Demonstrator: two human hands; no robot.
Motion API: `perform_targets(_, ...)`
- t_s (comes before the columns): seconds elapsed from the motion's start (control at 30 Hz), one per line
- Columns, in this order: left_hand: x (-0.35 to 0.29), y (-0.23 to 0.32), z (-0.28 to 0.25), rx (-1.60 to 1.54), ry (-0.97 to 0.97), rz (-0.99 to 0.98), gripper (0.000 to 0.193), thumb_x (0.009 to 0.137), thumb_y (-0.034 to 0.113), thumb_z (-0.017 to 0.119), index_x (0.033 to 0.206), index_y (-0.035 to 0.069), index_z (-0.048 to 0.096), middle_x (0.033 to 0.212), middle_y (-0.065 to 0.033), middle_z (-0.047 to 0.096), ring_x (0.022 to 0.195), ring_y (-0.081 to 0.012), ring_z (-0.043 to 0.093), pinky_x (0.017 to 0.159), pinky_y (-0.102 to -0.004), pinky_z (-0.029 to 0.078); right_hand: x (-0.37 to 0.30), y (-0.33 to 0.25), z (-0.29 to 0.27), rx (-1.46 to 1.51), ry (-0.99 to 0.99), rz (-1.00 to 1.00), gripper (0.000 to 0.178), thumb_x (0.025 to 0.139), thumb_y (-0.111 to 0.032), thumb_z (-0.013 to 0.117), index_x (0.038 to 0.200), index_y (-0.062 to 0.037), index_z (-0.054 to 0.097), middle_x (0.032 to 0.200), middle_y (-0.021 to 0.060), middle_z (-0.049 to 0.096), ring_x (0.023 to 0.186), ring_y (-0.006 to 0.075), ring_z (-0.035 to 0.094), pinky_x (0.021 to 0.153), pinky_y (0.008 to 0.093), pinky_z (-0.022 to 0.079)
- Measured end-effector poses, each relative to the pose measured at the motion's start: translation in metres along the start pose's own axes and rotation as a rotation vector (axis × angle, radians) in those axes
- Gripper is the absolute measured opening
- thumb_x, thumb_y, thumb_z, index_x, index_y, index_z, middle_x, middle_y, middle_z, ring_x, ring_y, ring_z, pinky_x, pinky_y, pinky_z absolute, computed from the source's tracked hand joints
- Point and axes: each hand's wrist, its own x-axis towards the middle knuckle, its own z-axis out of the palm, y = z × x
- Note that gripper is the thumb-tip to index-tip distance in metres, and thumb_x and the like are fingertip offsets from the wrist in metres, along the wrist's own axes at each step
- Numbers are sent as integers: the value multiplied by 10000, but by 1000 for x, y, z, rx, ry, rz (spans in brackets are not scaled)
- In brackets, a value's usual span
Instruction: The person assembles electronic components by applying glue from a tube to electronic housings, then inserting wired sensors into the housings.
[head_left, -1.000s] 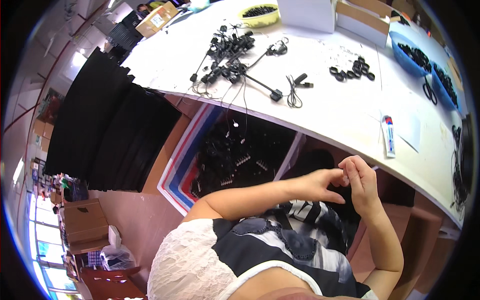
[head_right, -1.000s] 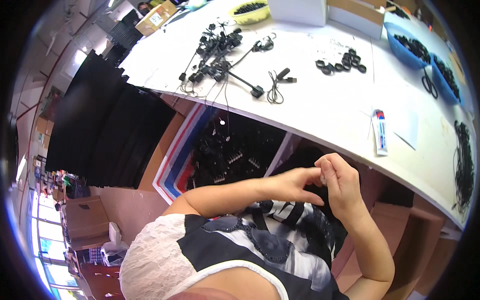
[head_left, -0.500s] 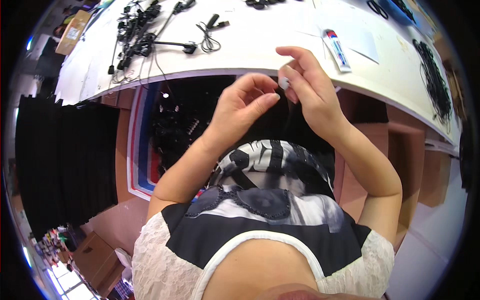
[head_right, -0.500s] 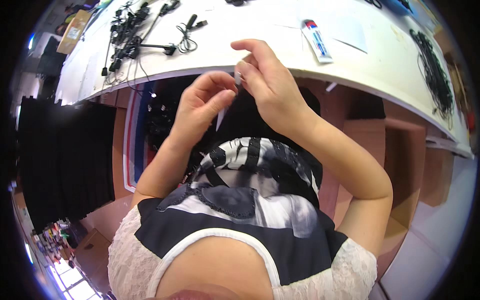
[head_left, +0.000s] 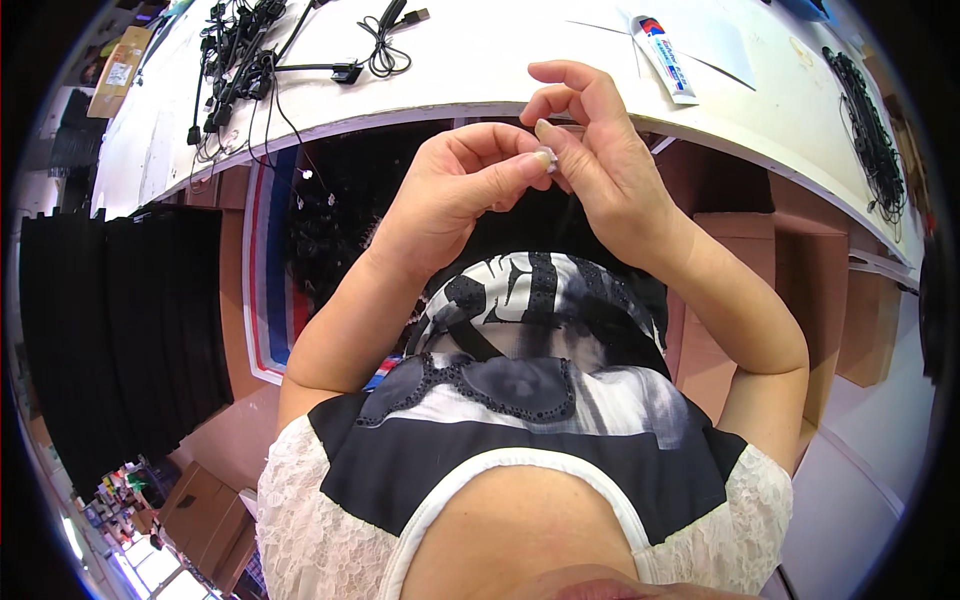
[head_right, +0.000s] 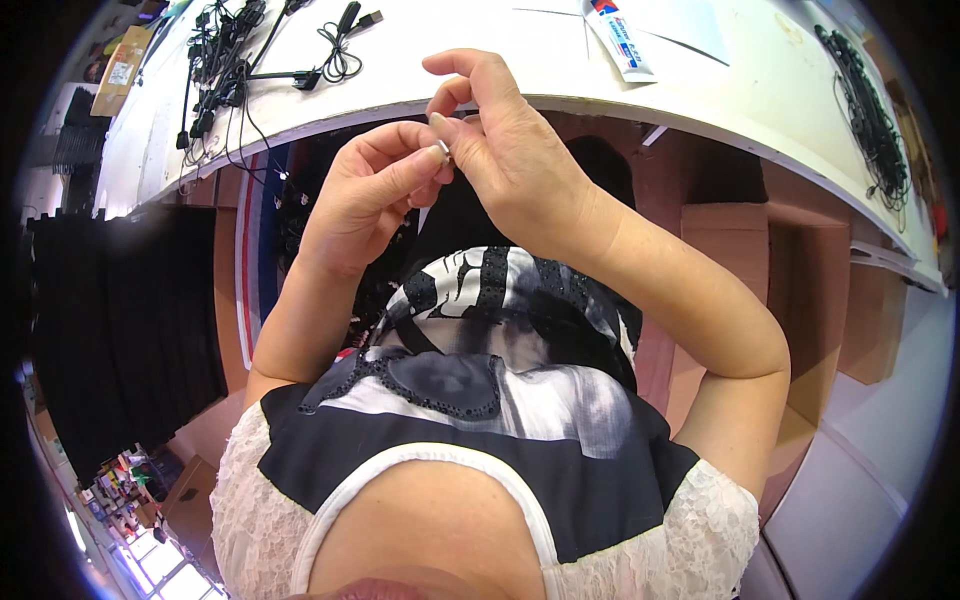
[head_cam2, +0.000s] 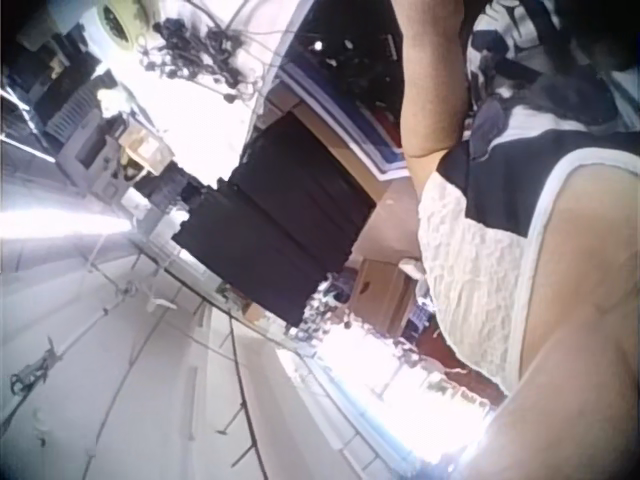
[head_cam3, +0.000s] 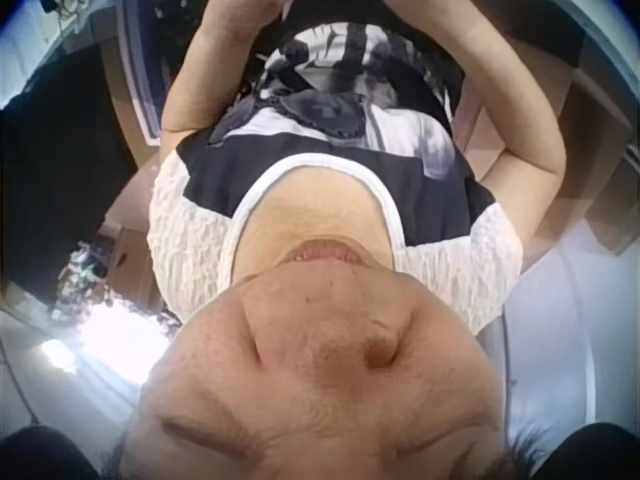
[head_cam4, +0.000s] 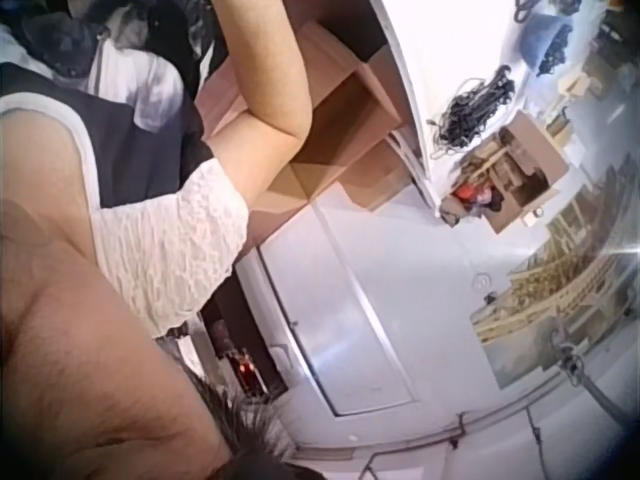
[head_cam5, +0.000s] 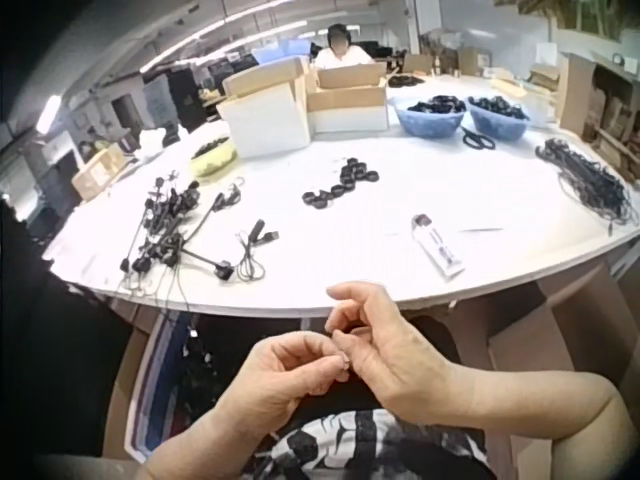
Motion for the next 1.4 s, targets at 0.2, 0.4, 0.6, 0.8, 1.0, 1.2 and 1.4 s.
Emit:
perform_targets(0.2,-10,11,-7,62,-64,49,97,817,86,612,865,10,576,770,-54,582,662,-71,503,599,-189,393,13,14,-30,-222,-386,-76,324,952,-254,354,973,9,542,900,107,580,856,197,545,813,297,412)
perform_targets(0.4,-22,18,-24,479,-75,333,43,784,-22,588,826,-14,600,785,-77,599,712,-118,552,647,-213,432,5,-1,-39,-198,-421,214,175,844,-181,595,832,-7,612,745,70,581,685,164,558,621,273,443)
perform_targets(0.6,-36,25,-37,837,145,212,215,910,121,455,958,1,627,805,-36,641,604,-43,453,566,-174,394,-12,-10,-19,-828,-257,-332,125,742,-127,652,747,-29,574,655,85,512,653,259,533,586,333,445)
perform_targets(0.8,-24,16,-41,854,40,-22,221,884,186,522,867,-10,623,743,-12,617,635,-41,489,596,-184,404,-12,-4,-12,-983,-276,-505,137,698,-100,658,712,-45,533,626,53,449,627,220,497,620,315,430)
perform_targets(1.0,-27,10,-39,706,-52,-143,202,838,172,586,852,-23,640,741,-24,626,693,-44,552,634,-176,422,-16,-8,-12,-1050,-291,-535,169,668,-44,702,802,-18,601,648,61,516,606,223,512,559,313,435)
perform_targets(1.2,-36,4,-29,610,-18,-165,209,811,172,619,895,-14,663,743,-40,650,651,-35,557,565,-155,403,-28,-8,-11,-1041,-281,-543,150,678,-97,669,752,-41,551,634,47,443,615,209,489,605,304,418)
perform_targets(1.4,-29,3,-30,613,-87,-244,185,800,146,632,889,-13,667,744,-49,651,657,-40,563,555,-155,402,-26,-8,-13,-1014,-286,-525,181,661,-39,713,809,-20,611,649,59,524,603,215,520,540,304,435)
